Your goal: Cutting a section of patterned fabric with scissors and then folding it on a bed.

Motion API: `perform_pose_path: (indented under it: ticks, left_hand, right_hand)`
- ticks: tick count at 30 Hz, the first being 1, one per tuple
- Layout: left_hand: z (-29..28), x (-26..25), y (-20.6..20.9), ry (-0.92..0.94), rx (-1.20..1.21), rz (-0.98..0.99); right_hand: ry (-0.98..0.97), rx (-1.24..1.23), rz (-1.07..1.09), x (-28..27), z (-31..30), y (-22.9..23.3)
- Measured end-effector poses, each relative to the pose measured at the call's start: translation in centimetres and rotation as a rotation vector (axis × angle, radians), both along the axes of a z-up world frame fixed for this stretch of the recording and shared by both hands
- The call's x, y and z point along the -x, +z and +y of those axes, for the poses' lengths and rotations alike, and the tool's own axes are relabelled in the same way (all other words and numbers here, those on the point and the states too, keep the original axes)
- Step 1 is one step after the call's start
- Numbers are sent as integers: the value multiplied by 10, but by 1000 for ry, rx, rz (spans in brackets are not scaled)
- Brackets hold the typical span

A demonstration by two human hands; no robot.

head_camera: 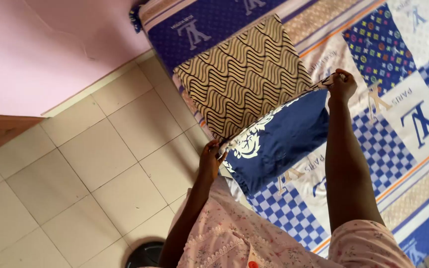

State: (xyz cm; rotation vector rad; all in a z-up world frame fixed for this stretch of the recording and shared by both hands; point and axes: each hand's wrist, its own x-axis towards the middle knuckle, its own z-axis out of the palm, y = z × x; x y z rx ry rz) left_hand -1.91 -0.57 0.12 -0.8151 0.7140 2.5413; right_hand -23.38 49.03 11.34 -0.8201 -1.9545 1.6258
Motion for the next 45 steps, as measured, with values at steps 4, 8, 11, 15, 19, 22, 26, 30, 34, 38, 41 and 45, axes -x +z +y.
perform_pose_path:
  ticks: [4,8,11,15,19,22,26,30,34,38,41,45]
  left_hand:
    - [-22,67,9,66,24,-49]
    - [-32,135,-39,138,-38,9]
    - [-34,175,-76,174,-124,79]
    - [-44,237,-99,222,-105,-51]
    - [-44,276,-131,275,-103,-189]
    - [-43,300,-165,332,-110,-116]
    - [-48,321,-161,328,-57,-142]
    - [-48,329,-169,325,23,-180]
    - [-53,336,-136,397,-7,-139]
    - [-51,343,-70,289,258,-361]
    - [-22,304,-124,246,555,-221]
    - [37,251,-158,65,894,319]
  right_hand:
    - [37,53,-2,74,-27,0]
    - [78,44,33,158,-24,-39]
    - [61,-42,-5,201,-20,-70]
    - [53,-63,-92,252,-43,-89]
    - [83,-128,-77,288,-47,-116]
    - [85,-98,-118,315,-38,-145]
    - [69,-175,-210,335,-34,-185]
    - [60,-128,-278,344,-47,-186]
    - [117,1,-320,348,-76,-169]
    - [317,-304,-210,320,-117,-151]
    - [463,-805,-91,264,-174,-138]
    - [723,-1159,-289,152,-269,-119]
